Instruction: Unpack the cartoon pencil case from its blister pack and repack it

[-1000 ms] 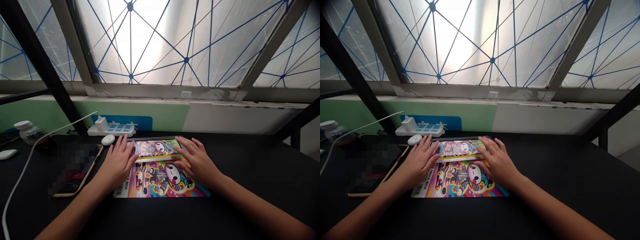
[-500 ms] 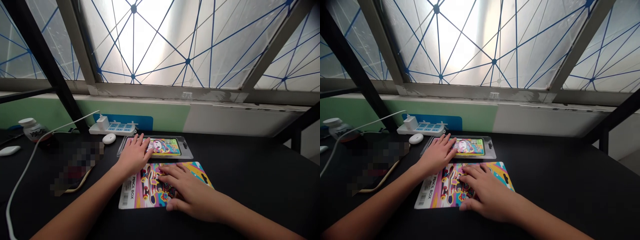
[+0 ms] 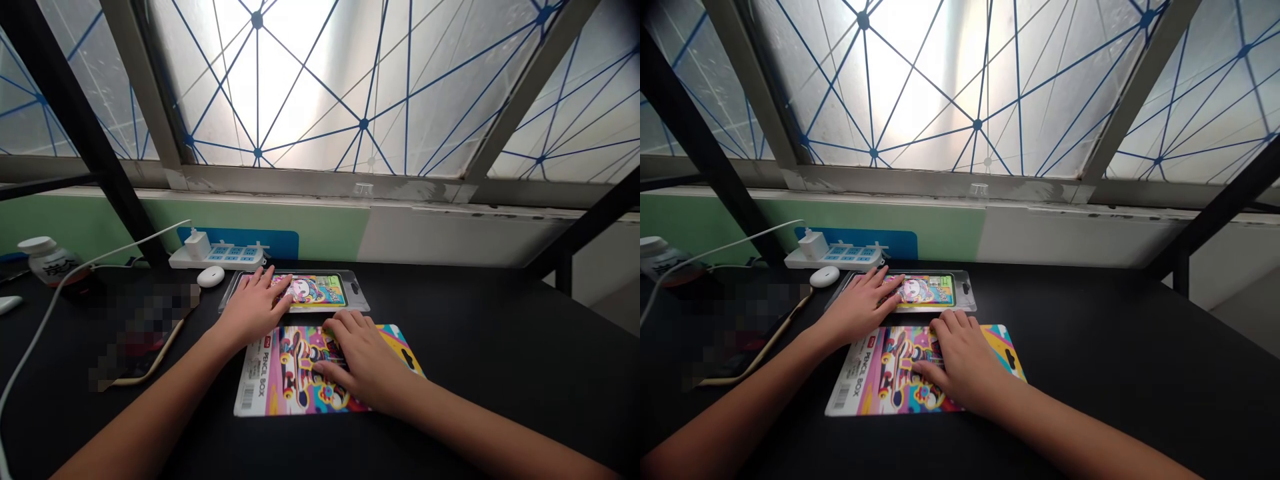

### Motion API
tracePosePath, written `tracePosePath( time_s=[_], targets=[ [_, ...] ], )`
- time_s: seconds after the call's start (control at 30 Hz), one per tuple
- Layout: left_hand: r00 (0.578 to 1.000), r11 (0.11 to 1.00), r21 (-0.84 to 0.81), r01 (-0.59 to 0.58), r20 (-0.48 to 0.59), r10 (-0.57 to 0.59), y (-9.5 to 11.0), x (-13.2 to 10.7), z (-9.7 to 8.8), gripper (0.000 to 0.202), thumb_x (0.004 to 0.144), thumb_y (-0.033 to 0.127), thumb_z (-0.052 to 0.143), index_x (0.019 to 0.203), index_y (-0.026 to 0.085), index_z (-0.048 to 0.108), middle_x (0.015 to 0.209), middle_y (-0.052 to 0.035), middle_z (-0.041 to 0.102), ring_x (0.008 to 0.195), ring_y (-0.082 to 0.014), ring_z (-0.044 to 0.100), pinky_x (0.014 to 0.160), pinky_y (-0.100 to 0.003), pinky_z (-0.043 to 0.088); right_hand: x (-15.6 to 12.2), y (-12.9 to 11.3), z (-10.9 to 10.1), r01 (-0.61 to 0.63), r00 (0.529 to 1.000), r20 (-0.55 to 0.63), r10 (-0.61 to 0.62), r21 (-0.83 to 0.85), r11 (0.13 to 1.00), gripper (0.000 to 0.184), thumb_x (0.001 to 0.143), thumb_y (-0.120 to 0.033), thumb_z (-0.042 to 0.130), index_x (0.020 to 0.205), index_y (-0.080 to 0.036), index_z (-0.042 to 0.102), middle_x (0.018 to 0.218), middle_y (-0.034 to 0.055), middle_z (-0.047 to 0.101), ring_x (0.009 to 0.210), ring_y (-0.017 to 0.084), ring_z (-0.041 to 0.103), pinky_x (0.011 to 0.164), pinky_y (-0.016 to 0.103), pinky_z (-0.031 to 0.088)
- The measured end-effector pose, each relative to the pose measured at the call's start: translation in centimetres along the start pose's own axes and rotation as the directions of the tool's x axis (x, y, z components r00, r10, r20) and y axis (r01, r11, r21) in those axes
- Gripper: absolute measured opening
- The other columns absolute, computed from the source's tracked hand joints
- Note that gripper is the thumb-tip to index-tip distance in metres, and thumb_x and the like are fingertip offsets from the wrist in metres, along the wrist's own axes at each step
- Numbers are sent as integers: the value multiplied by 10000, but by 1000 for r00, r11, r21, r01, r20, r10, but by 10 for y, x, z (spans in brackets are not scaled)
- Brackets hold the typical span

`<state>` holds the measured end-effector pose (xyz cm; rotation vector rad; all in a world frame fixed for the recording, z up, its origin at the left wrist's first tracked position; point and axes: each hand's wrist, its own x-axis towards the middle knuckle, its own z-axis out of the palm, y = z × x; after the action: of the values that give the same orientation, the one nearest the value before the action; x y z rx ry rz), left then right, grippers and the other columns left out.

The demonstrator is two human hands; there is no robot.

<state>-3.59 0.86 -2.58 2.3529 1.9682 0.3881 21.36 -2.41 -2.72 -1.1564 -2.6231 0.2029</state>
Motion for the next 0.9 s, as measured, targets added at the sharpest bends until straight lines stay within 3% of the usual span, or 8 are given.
tracePosePath(
  time_s=[0.17,0.33,0.47,0.53,0.6,0.67,0.73,0.9],
  targets=[
    [1000,1000,-31,6,-4,-6,-2,-1,1,581,986,610,333,1498,352,431,1616,-86,310,1502,-357,219,1174,-570,200,-1,-4,-1,-16,1000,-5,16,4,1000,240,932,-443,590,886,-213,542,975,75,600,916,267,536,794,400,422],
    [1000,999,-46,3,16,-3,-4,0,-2,573,988,618,318,1470,353,478,1612,-89,319,1498,-359,229,1158,-585,234,-1,7,-19,-149,989,24,148,99,984,295,905,-504,595,878,-229,492,740,12,614,645,191,538,583,298,345],
    [1000,997,-77,10,2,-10,2,-3,-9,548,978,637,342,1313,316,635,1549,-101,438,1481,-357,283,1137,-617,261,12,63,-46,-237,971,1,239,145,961,410,877,-642,554,843,-234,520,684,-4,612,604,171,526,556,285,330],
    [1000,997,-74,-10,-17,9,8,-6,-11,505,959,634,406,1195,280,678,1527,-115,468,1476,-363,294,1132,-640,256,19,101,-55,-267,958,161,237,197,944,458,880,-673,524,798,-224,562,750,14,650,655,173,557,566,277,356],
    [999,998,-55,-41,-26,39,13,-10,-12,450,944,613,460,1112,253,671,1543,-126,443,1478,-374,283,1123,-670,248,22,133,-59,-340,914,300,272,203,918,529,862,-724,499,726,-216,559,710,5,624,632,166,542,547,273,357],
    [997,997,-19,-72,-28,71,17,-14,-13,414,947,590,468,1070,243,654,1567,-131,401,1483,-378,268,1117,-702,222,21,150,-60,-403,870,389,303,210,891,557,837,-748,508,685,-213,542,656,-7,588,591,160,526,521,272,353],
    [994,994,19,-106,-26,106,21,-17,-14,394,958,566,454,1053,236,647,1576,-133,384,1486,-371,262,1119,-709,209,20,150,-58,-400,874,393,286,248,882,527,831,-729,536,724,-214,572,687,0,615,618,171,552,533,276,379],
    [989,990,-2,-144,11,144,26,-21,-10,387,992,488,401,1219,250,604,1562,-115,415,1482,-340,288,1136,-673,244,24,111,-46,-324,942,196,271,331,886,466,879,-655,520,911,-211,658,886,55,710,781,223,622,667,322,461]
  ],
)
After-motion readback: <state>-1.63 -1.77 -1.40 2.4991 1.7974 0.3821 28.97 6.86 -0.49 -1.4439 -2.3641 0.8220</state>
